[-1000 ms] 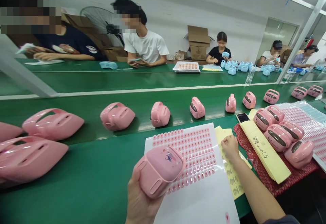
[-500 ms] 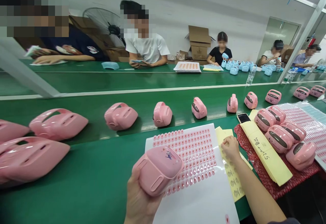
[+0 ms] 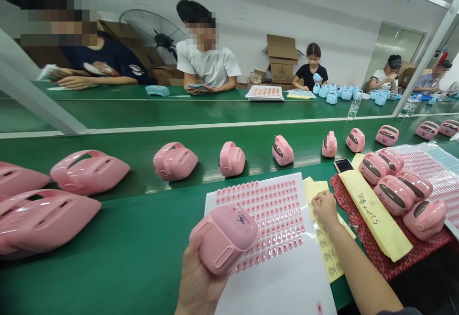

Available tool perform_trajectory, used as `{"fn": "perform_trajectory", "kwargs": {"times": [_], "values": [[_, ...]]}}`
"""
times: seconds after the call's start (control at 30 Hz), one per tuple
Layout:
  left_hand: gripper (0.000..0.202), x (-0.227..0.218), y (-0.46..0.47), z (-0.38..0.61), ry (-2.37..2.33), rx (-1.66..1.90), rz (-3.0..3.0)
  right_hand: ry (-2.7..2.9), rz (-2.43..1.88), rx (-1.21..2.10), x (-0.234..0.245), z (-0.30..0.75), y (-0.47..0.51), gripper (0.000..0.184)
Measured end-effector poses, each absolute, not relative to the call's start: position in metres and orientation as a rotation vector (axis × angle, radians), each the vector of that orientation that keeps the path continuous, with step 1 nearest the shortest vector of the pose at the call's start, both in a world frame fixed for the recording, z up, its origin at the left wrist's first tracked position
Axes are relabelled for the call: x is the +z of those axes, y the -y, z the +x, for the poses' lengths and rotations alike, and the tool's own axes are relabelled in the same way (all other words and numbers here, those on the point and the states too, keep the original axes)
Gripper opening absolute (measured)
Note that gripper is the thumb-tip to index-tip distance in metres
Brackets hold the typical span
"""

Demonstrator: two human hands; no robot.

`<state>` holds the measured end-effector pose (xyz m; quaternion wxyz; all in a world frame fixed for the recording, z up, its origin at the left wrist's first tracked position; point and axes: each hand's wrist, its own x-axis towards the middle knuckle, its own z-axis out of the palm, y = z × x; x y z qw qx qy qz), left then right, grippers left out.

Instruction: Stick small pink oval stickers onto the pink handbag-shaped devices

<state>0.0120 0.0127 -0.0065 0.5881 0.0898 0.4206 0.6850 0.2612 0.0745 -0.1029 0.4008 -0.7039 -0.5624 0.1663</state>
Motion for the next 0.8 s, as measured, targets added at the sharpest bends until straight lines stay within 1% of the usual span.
{"fn": "perform_trajectory", "kwargs": {"times": [0.13,0.23,0.3,0.4,0.5,0.57,0.73,0.8], "values": [[0.027,0.000,-0.012,0.014,-1.017,1.628,0.176,1.364,-1.739,0.507,-0.102,0.263,-0.075,0.008],[0.026,0.004,-0.013,0.016,-1.018,1.607,0.167,1.314,-1.685,0.592,-0.100,0.264,-0.075,0.007],[0.029,0.005,-0.013,0.016,-1.023,1.594,0.168,1.268,-1.640,0.660,-0.096,0.266,-0.074,0.009],[0.037,0.003,-0.014,0.016,-1.028,1.569,0.200,1.183,-1.571,0.775,-0.085,0.270,-0.074,0.017],[0.046,-0.002,-0.016,0.019,-1.032,1.543,0.235,1.109,-1.507,0.885,-0.067,0.268,-0.071,0.027],[0.050,-0.005,-0.017,0.023,-1.043,1.535,0.249,1.091,-1.463,0.954,-0.052,0.255,-0.065,0.030],[0.056,-0.006,-0.016,0.036,-1.048,1.560,0.353,1.163,-1.190,1.243,-0.007,0.189,-0.039,0.027],[0.060,-0.006,-0.015,0.039,-1.028,1.564,0.367,1.178,-1.134,1.308,0.007,0.167,-0.033,0.026]]}}
